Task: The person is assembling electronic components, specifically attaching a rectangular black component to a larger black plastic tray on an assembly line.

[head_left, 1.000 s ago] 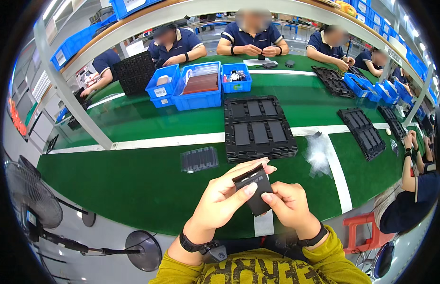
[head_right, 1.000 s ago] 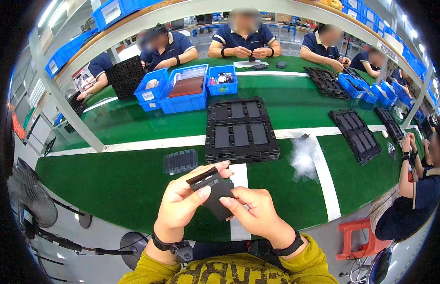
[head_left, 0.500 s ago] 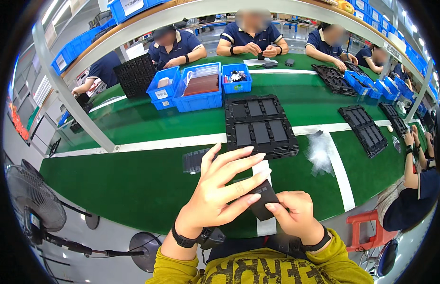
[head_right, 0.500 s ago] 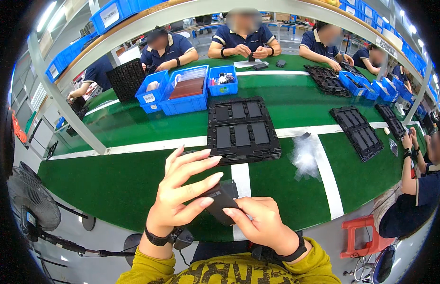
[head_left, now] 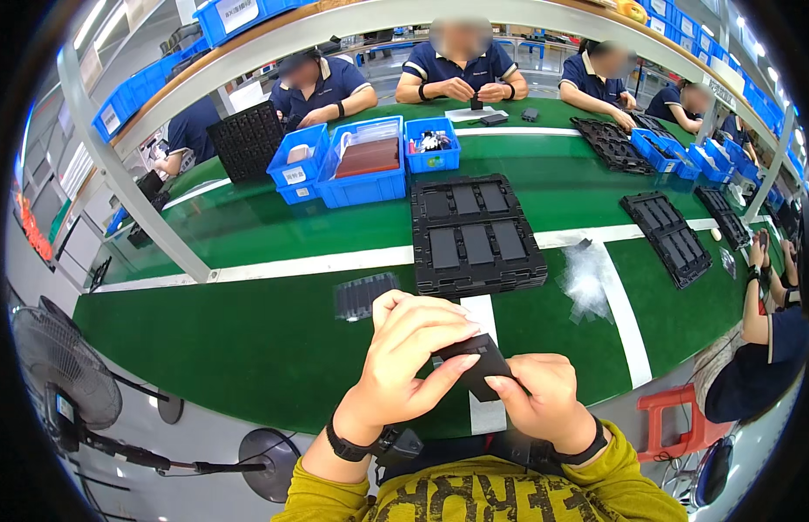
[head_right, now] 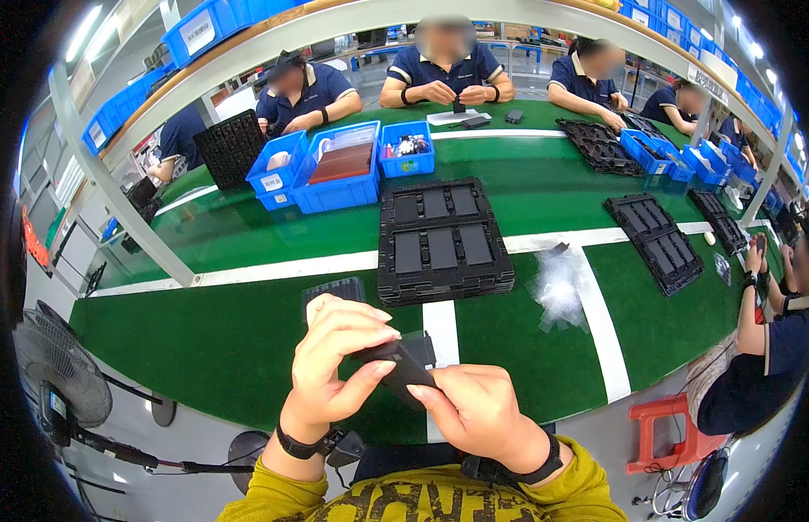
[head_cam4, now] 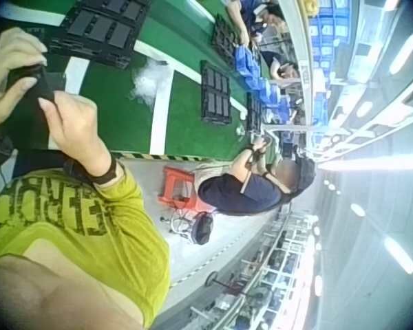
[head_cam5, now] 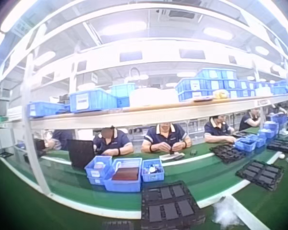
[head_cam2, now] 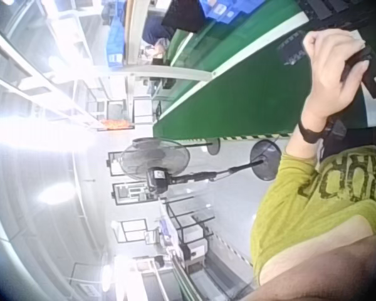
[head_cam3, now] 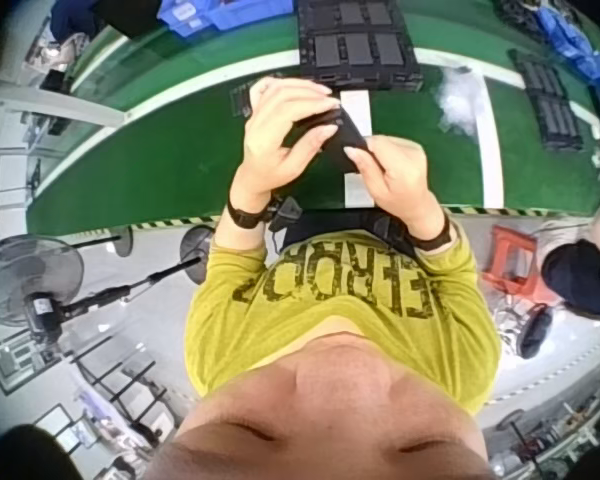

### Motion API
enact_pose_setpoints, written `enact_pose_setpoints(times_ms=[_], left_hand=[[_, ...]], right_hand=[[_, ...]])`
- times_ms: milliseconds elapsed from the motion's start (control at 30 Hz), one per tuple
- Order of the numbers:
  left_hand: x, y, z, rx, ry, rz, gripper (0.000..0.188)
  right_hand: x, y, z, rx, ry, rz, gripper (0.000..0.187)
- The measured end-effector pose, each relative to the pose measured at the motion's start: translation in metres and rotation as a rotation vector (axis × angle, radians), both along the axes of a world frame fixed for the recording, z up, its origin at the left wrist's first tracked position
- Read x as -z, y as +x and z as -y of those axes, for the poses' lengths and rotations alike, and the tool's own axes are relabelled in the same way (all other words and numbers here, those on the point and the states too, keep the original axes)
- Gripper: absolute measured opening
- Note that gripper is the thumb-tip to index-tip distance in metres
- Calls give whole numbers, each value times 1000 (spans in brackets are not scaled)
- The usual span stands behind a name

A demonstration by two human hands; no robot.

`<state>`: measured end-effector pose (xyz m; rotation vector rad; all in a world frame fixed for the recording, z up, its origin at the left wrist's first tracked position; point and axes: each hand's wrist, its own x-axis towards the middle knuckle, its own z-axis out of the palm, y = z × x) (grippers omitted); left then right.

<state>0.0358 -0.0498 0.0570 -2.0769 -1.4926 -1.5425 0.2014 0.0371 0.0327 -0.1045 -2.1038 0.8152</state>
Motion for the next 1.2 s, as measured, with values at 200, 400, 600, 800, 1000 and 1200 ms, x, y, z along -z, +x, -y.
enact_pose_setpoints(times_ms=[200, 400, 600, 800, 1000, 1200], left_hand=[[1, -1, -2, 24, -1, -55, 28], [5, -2, -8, -5, -49, -62, 25], [12, 2, 3, -328, 15, -109, 31], [10, -4, 1, -35, -118, 222, 41], [-6, -14, 3, 205, -313, 34, 41], [-28, -9, 5, -103, -250, -503, 44]], right_hand=[[0, 2, 0, -4, -3, -6, 9], [6, -1, -3, 9, -5, 31, 9], [10, -3, 5, 61, -204, -23, 9], [9, 0, 8, -89, -594, 42, 14], [8, 4, 5, -167, -615, 95, 15], [6, 7, 3, -132, -471, 84, 15]])
